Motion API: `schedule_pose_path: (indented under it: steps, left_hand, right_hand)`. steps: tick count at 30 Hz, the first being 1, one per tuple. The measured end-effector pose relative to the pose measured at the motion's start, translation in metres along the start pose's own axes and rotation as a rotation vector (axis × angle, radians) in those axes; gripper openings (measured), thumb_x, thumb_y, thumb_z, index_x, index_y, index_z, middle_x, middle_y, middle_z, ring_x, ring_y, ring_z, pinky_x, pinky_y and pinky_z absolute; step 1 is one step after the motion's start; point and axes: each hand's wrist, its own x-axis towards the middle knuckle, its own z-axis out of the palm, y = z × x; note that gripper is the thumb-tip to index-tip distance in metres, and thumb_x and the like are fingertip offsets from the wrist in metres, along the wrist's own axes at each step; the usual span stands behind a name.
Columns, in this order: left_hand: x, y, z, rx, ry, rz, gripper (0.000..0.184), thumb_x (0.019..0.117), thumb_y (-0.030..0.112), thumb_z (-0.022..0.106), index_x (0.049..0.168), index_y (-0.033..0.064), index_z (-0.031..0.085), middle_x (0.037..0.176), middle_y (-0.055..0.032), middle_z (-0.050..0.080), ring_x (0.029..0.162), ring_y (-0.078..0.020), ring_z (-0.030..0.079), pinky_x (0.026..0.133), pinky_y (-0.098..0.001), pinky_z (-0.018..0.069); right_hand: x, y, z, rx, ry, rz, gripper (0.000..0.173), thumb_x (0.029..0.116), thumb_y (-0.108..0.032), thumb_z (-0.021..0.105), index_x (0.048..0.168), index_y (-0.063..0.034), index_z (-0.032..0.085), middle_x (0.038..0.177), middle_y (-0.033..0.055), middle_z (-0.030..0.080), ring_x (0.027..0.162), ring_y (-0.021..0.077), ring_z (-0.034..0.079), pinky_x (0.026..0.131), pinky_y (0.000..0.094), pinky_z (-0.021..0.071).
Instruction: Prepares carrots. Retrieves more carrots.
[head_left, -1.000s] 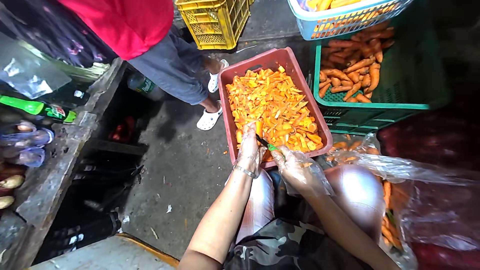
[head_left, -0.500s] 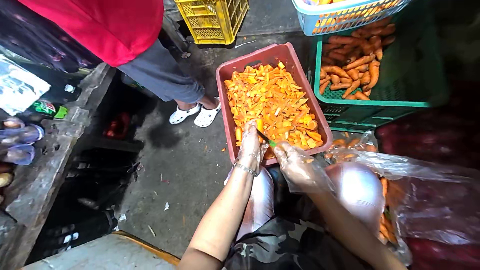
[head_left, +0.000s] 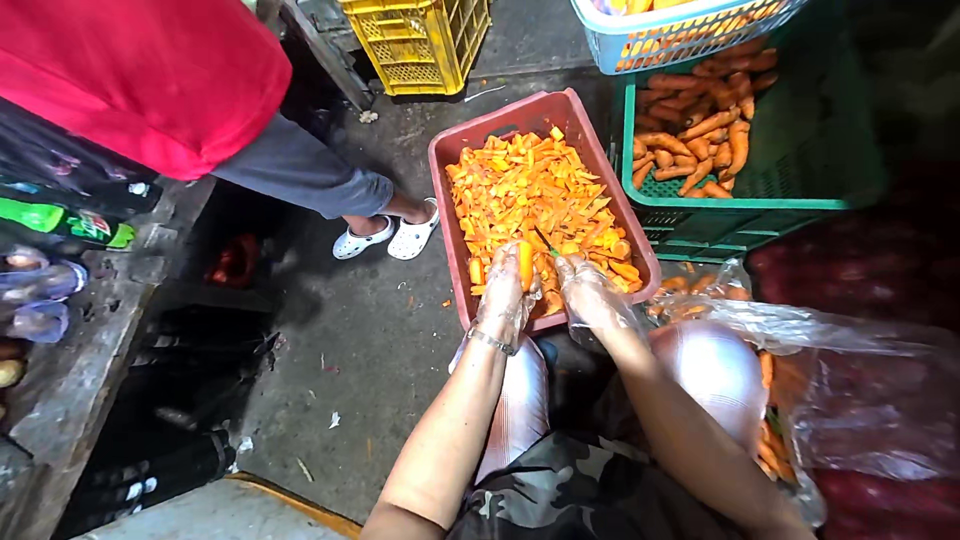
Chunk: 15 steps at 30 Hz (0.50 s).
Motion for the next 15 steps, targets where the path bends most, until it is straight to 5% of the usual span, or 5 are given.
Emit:
schedule_pose_path:
  steps: [4,8,15]
  left_hand:
    - [0.004,0.002,-0.001,-0.205,-0.024,-0.069,0.031,0.1115,0.043,0.034,0.11,0.0187,0.055,0.074,0.0029,0.054,0.051,-0.0039,0.048,0.046,-0.016,0.0422]
    - [0.003,0.002,-0.001,-0.264,-0.023,-0.057,0.023,0.1104,0.034,0.042,0.107,0.0179,0.057,0.071,0.0044,0.054,0.05,-0.0023,0.05,0.046,-0.0145,0.0447]
    - [-0.007,0.002,-0.001,0.155,0.068,0.102,0.035,0.1124,0.039,0.032,0.131,0.0188,0.053,0.085,0.0024,0.054,0.066,-0.0054,0.052,0.058,-0.0209,0.0455]
  right_hand:
    - [-0.039,-0.001,-0.008,0.0,0.005,-0.113,0.045,0.1121,-0.037,0.037,0.135,-0.0076,0.062,0.121,0.0217,0.068,0.117,0.0367,0.065,0.101,0.0594,0.0475]
    - [-0.067,0.006,-0.002,0.019,0.039,-0.27,0.039,0.1093,-0.031,0.045,0.123,-0.0021,0.068,0.102,0.0221,0.072,0.102,0.0358,0.069,0.092,0.0555,0.0512]
    - [-0.071,-0.001,-0.008,-0.117,-0.012,-0.26,0.04,0.1099,-0.034,0.044,0.121,-0.0046,0.069,0.103,0.0201,0.072,0.104,0.0352,0.069,0.092,0.054,0.0512]
